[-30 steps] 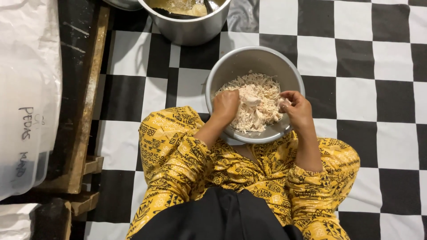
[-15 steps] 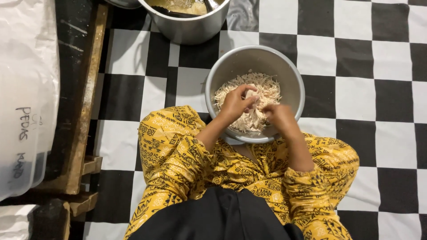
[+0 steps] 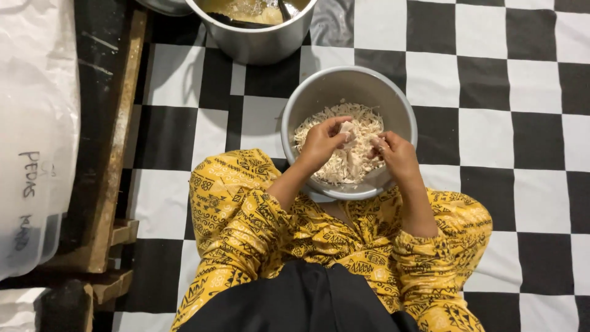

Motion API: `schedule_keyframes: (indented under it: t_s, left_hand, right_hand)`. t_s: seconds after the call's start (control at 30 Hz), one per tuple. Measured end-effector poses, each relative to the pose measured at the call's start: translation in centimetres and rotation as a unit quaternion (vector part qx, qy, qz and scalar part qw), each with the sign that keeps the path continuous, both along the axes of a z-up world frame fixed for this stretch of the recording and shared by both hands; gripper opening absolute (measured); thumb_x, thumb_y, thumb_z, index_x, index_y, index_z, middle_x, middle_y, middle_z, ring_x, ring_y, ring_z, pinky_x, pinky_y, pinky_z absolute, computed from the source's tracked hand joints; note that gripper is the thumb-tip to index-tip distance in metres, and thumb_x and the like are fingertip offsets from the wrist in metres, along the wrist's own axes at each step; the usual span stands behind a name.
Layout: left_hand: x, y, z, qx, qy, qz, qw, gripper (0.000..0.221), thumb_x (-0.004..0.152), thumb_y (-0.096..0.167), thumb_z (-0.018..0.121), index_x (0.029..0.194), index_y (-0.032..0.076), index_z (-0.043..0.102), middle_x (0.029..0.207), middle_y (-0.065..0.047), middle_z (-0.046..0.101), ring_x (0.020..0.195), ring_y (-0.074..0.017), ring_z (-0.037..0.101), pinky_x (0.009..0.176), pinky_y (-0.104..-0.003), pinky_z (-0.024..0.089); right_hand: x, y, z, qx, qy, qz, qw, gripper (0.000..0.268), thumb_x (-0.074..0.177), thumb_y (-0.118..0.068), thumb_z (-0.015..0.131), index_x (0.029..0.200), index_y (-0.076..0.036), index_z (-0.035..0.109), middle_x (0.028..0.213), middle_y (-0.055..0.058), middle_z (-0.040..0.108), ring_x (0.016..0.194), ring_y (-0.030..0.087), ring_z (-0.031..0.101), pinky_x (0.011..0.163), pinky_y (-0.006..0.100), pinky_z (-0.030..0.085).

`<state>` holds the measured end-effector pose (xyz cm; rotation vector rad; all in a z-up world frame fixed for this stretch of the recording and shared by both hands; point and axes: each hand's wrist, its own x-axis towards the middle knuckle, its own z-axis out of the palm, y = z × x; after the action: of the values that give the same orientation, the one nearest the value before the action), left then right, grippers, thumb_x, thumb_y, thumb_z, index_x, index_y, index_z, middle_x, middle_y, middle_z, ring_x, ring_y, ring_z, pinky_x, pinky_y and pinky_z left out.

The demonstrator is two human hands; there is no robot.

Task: Shredding cooked meat by hand into a plastic bowl while sitting on a checkered floor.

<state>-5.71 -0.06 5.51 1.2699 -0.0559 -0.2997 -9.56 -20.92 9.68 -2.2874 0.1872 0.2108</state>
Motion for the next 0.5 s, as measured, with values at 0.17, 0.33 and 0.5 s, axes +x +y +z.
schedule_keyframes:
  t_s: [0.17,0.33,0.5]
  left_hand:
    - [-0.1,-0.1,0.2,-0.006,-0.015,0.005,1.000,0.039,0.084,0.002,0.076,0.122,-0.001,0.068,0.088,-0.015,0.069,0.075,-0.0165,0.070,0.063,-0.028,0.064]
    - [0.0,0.2,0.8,-0.001,-0.039,0.011,0.999,0.033,0.083,0.005,0.081,0.113,-0.002,0.071,0.081,-0.012,0.070,0.068,-0.0143,0.070,0.056,-0.025,0.061]
    - [-0.4,0.7,2.7,0.079,-0.069,0.009,0.994,0.030,0.077,0.006,0.084,0.104,0.000,0.076,0.073,-0.011,0.071,0.060,-0.0117,0.065,0.051,-0.024,0.056]
  right_hand:
    - [-0.7,-0.7,0.7,0.092,-0.066,-0.042,0.993,0.019,0.097,-0.029,0.075,0.104,-0.012,0.078,0.078,0.008,0.068,0.080,0.014,0.060,0.079,0.032,0.050]
    - [-0.8,-0.2,0.8,0.078,-0.097,-0.051,0.991,0.028,0.088,-0.008,0.067,0.110,-0.017,0.081,0.093,0.009,0.073,0.091,0.021,0.067,0.087,0.037,0.052]
    - [-1.1,1.0,1.8,-0.058,-0.063,-0.005,0.996,0.030,0.089,-0.029,0.077,0.113,-0.010,0.080,0.099,0.023,0.074,0.096,0.046,0.068,0.079,0.050,0.054]
